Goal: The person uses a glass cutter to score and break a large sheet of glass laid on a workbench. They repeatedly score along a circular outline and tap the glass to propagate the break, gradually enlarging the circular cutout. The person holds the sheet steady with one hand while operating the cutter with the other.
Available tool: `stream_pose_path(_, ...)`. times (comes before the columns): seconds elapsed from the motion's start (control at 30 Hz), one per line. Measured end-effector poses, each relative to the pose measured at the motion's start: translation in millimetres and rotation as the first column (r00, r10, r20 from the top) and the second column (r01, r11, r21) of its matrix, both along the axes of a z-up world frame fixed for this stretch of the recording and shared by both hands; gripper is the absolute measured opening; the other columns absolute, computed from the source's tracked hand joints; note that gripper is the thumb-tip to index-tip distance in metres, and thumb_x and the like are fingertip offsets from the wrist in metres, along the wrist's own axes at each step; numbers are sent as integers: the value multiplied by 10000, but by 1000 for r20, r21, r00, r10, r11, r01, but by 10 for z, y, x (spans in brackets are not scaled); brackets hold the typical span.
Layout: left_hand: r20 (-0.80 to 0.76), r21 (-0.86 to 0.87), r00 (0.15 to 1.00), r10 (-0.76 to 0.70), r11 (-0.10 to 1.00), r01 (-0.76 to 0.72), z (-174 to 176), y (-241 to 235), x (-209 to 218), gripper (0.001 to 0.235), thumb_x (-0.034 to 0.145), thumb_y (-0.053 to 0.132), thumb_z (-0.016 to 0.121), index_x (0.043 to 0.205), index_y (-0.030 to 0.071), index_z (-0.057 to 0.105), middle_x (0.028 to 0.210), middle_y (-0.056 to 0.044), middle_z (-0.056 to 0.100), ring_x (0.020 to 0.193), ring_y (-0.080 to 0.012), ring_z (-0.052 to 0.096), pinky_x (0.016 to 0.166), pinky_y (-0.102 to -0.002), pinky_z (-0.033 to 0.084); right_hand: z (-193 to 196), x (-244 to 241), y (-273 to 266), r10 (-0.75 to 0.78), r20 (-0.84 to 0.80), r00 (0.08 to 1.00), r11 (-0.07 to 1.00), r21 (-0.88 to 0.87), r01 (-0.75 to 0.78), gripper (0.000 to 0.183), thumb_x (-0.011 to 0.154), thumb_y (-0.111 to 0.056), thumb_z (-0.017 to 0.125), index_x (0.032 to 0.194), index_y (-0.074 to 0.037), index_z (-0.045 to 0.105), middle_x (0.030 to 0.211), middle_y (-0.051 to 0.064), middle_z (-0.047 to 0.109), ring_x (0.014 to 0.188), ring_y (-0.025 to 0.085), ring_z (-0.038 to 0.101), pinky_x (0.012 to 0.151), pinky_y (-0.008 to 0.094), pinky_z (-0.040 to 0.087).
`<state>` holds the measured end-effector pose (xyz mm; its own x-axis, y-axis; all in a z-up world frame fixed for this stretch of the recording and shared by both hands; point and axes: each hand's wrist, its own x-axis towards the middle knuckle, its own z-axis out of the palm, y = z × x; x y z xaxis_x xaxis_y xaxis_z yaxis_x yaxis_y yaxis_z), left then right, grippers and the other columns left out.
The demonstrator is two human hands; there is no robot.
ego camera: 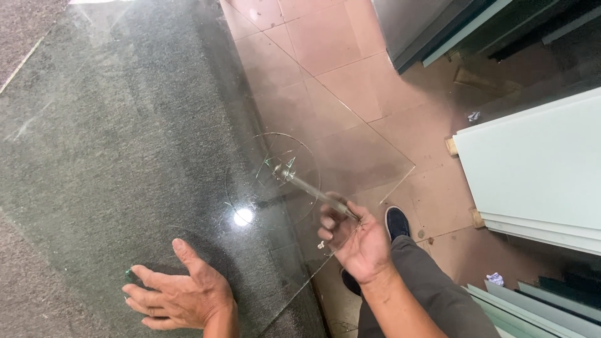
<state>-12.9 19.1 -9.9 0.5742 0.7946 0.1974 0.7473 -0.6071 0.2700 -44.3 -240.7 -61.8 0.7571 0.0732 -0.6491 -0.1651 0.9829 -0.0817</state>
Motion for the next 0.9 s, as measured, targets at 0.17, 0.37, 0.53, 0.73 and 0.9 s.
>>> stream_pose_path(0.17,-9,6,1000,-10,1000,10,-19,29,-27,1006,1109,809,455,1725,14,476,1753,-371,354,1633,-495,213,1218,-738,112,19,-19,-5,-6,-6,1000,1000,18,6,418,1144,-226,514,1344,51,756,1076,244,815,872,274,718,693,400,595)
stream_pose_path(0.37,-18,-31,1000,2,1000,-2,45,-3,-2,997,1102,772,480,1731,-1,458,1762,-374,329,1642,-485,180,1229,-726,83,-51,-38,0,32,-15,999,998,-56,-33,436,1116,-233,520,1378,29,749,1113,233,814,914,257,697,723,405,576)
stream_pose_path(0.53,-18,-16,1000,2,1000,-3,15,22,-17,1000,1104,793,462,1730,14,464,1764,-363,334,1643,-481,191,1232,-729,84,-48,-56,18,9,-42,999,1000,-13,-10,389,1129,-220,532,1326,23,762,1055,235,814,862,264,729,699,399,593)
stream_pose_path(0.73,-17,-39,1000,-1,999,1,40,-3,-15,1032,1095,813,426,1738,7,445,1771,-370,313,1651,-469,170,1238,-721,64,4,-56,-1,8,-35,999,999,-42,-9,395,1141,-214,519,1321,35,766,1049,235,805,860,253,701,688,394,581)
stream_pose_path(0.9,-10,-26,1000,13,1000,-13,39,-9,-12,1094,1080,868,361,1732,-4,461,1767,-374,322,1646,-477,179,1233,-733,68,16,-85,-7,21,-14,1000,1000,13,-21,365,1116,-205,542,1299,20,763,1034,230,820,848,263,723,697,394,590)
